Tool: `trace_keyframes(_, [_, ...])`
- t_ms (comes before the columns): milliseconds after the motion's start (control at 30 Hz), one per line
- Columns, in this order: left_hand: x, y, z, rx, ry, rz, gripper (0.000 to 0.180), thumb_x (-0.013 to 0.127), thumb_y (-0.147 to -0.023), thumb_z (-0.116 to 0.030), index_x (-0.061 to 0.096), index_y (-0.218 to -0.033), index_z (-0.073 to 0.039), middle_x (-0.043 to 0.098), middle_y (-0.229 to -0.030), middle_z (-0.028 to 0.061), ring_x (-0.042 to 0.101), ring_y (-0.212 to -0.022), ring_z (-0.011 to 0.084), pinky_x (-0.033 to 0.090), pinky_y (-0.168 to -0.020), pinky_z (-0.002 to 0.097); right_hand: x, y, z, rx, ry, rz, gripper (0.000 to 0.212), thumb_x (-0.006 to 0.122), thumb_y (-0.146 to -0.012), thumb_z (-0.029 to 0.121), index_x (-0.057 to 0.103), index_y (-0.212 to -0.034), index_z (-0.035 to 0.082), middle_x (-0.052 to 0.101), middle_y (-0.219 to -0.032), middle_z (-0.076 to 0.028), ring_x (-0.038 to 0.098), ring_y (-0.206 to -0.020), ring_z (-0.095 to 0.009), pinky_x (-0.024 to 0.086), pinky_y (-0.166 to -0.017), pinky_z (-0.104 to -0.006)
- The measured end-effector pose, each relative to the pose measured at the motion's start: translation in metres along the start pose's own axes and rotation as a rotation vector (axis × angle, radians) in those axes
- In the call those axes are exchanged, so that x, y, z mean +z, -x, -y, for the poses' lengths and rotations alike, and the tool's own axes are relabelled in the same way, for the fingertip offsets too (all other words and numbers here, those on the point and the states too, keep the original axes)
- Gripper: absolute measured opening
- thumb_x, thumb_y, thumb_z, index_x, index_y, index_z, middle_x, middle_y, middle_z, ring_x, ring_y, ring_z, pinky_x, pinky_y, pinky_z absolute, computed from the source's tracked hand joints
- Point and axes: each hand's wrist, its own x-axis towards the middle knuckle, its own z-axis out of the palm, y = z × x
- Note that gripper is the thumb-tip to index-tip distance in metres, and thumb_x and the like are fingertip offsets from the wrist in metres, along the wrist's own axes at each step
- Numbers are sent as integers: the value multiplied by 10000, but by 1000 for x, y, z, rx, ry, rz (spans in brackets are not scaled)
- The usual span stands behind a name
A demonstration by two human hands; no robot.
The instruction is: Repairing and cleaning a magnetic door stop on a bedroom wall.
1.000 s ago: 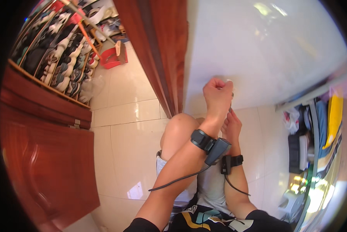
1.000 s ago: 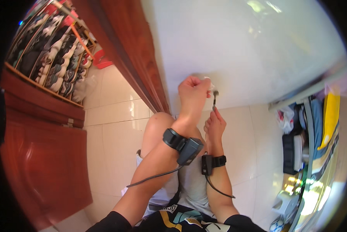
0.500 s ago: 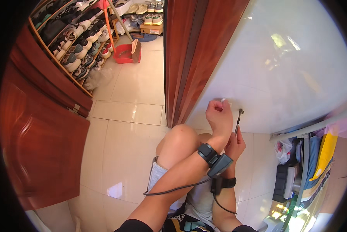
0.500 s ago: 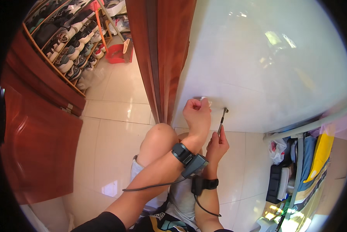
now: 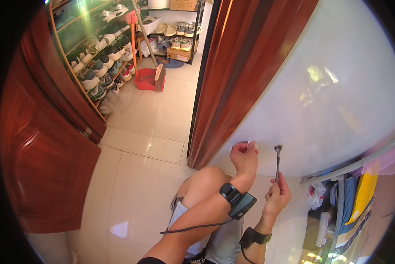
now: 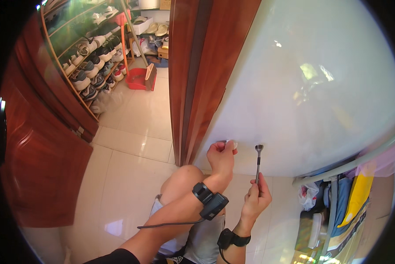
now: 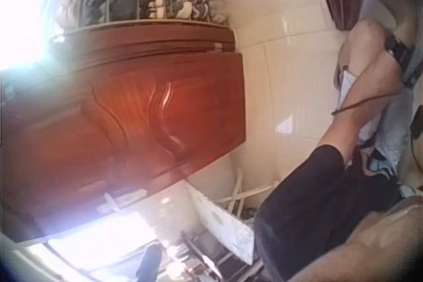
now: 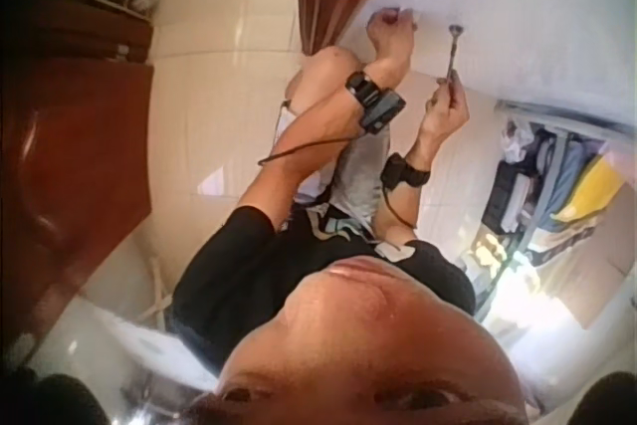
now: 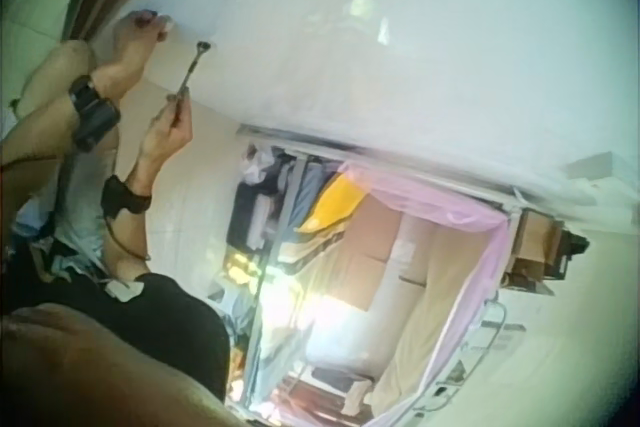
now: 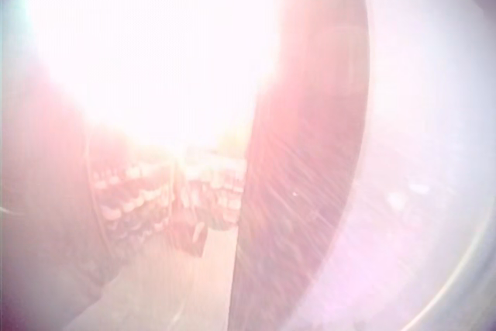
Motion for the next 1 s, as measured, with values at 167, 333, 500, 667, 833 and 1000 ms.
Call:
trace_keyframes(167, [3, 9, -7, 75, 45, 26, 226, 702, -865, -66, 479, -845, -36, 624, -752, 76, 624, -612, 137, 487, -561, 245, 1, 2, 2, -101, 24, -18, 382, 498, -923, -19, 541, -1296, -93, 664, -1103, -169, 482, -547, -48, 387, -421, -192])
trace_keyframes(333, [3, 10, -21, 143, 142, 69, 244, 710, -871, -52, 468, -840, -43, 629, -748, 69, 619, -594, 126, 485, -548, 245, 11, 8, 2, -171, 34, 18, 367, 473, -943, -19, 541, -1297, -89, 657, -1174, -186, 500, -550, -57, 413, -427, -202])
trace_keyframes(500, [4, 10, -25, 290, 223, 177, 269, 729, -861, -49, 470, -789, -51, 649, -778, 89, 637, -629, 133, 504, -573, 244, 26, 3, -43, -127, -14, 45, 369, 455, -961, -16, 535, -1317, -73, 657, -1196, -172, 506, -543, -59, 440, -452, -212])
trace_keyframes(667, [3, 12, -33, 208, 163, 162, 267, 729, -862, -48, 474, -783, -45, 654, -777, 93, 643, -632, 135, 502, -567, 241, 47, 0, -22, -197, 21, 15, 387, 443, -976, 2, 487, -1346, -100, 630, -1246, -187, 500, -549, -61, 443, -465, -219])
trace_keyframes(833, [-5, 10, -28, 214, 104, 151, 264, 731, -860, -49, 478, -787, -45, 649, -744, 78, 641, -619, 130, 491, -550, 237, 58, -10, -11, -247, -139, 20, 399, 455, -980, 20, 467, -1361, -101, 635, -1233, -204, 503, -564, -61, 451, -482, -223])
trace_keyframes(1000, [2, 15, -30, 145, 73, 109, 259, 726, -859, -47, 483, -770, -48, 648, -730, 75, 641, -620, 125, 475, -537, 234, 47, 11, -40, -58, -88, 25, 386, 458, -978, 17, 485, -1346, -94, 641, -1204, -222, 523, -570, -66, 465, -488, -219])
